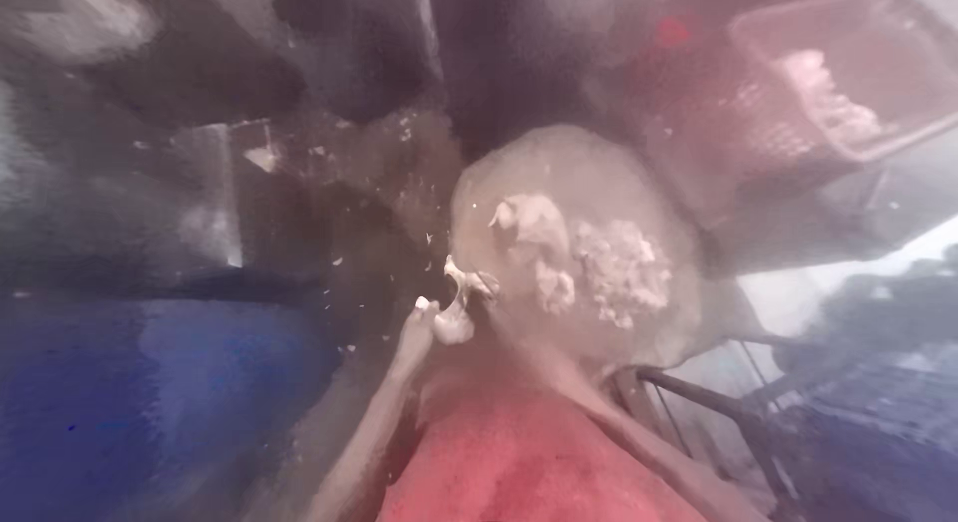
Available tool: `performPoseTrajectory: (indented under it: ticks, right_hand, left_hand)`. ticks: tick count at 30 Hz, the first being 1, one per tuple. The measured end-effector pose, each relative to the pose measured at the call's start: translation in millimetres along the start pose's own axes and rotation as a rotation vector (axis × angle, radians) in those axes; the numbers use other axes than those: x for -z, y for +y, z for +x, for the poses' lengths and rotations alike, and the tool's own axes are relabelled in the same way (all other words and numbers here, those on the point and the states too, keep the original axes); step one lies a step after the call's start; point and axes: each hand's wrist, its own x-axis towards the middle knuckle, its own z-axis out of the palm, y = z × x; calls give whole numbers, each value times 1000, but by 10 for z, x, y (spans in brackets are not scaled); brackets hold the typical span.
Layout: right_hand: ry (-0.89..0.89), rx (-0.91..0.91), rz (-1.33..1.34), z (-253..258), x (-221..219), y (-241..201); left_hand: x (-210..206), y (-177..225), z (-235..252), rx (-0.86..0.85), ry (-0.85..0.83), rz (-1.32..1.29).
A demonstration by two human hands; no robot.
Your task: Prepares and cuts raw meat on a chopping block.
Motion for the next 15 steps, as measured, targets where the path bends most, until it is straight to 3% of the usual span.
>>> performPoseTrajectory:
  ticks: [4, 6, 8, 11, 13, 15]
  right_hand:
    - [81, -42, 34, -30, 28, 142]
    - [30, -105, 69, 82, 78, 263]
    - [-7, -93, 71, 50, 199, 71]
    - [49, 144, 133, -265, 279, -532]
    - [204, 400, 173, -228, 104, -607]
    - [245, 413, 122, -70, -87, -474]
  left_hand:
    - [123, -174, -227, 42, -152, -5]
    - [58, -233, -312, 58, -231, 1]
    - [-25, -284, -345, 61, -289, -19]
    - [-149, -340, -407, 52, -316, -36]
    - [-200, -329, -428, 71, -287, -25]
    - [-231, -313, -438, 70, -265, -67]
